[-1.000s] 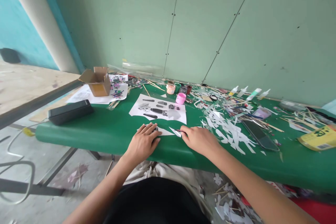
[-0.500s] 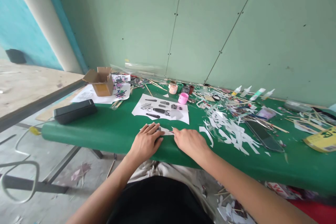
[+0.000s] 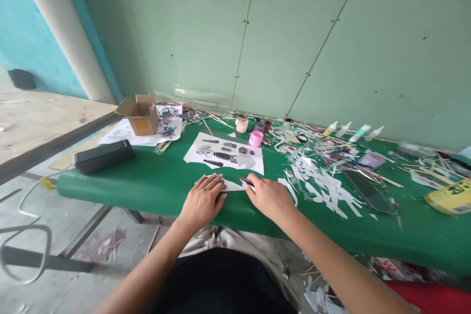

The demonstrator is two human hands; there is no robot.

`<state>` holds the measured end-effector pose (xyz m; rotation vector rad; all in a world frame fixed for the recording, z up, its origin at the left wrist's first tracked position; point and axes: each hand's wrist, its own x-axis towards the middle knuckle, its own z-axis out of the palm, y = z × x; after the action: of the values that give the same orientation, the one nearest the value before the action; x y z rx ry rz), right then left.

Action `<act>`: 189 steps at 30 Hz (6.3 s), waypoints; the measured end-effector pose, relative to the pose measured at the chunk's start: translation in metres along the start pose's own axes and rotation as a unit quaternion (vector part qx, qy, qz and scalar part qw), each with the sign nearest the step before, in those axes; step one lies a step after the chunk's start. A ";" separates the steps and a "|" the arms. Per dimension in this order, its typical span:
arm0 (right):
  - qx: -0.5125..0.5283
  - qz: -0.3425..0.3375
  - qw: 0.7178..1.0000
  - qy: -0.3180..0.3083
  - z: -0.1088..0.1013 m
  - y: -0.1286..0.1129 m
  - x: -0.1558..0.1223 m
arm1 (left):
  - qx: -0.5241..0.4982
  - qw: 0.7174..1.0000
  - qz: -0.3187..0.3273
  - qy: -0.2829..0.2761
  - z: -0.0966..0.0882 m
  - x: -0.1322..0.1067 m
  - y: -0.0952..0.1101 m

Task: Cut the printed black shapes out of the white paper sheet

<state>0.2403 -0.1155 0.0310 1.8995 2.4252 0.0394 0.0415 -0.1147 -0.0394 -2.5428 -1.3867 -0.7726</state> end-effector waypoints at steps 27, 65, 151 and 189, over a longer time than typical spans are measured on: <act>0.086 0.104 0.991 -0.005 0.023 0.007 0.024 | -0.027 1.000 0.000 0.011 -0.001 0.000 -0.001; -0.050 -0.048 0.997 0.020 0.029 -0.012 -0.003 | 0.072 0.995 -0.026 0.064 0.005 -0.004 0.025; 0.033 -0.001 0.999 0.027 0.014 0.022 -0.021 | 0.004 0.997 -0.022 0.071 0.010 -0.012 0.040; 0.202 0.076 0.965 0.147 0.048 -0.010 0.027 | -0.028 0.995 -0.002 0.092 0.012 -0.017 0.035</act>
<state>0.2274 -0.0922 -0.0186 2.4078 2.6281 -0.1964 0.0675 -0.1425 -0.0545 -2.4365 -1.3303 -1.0315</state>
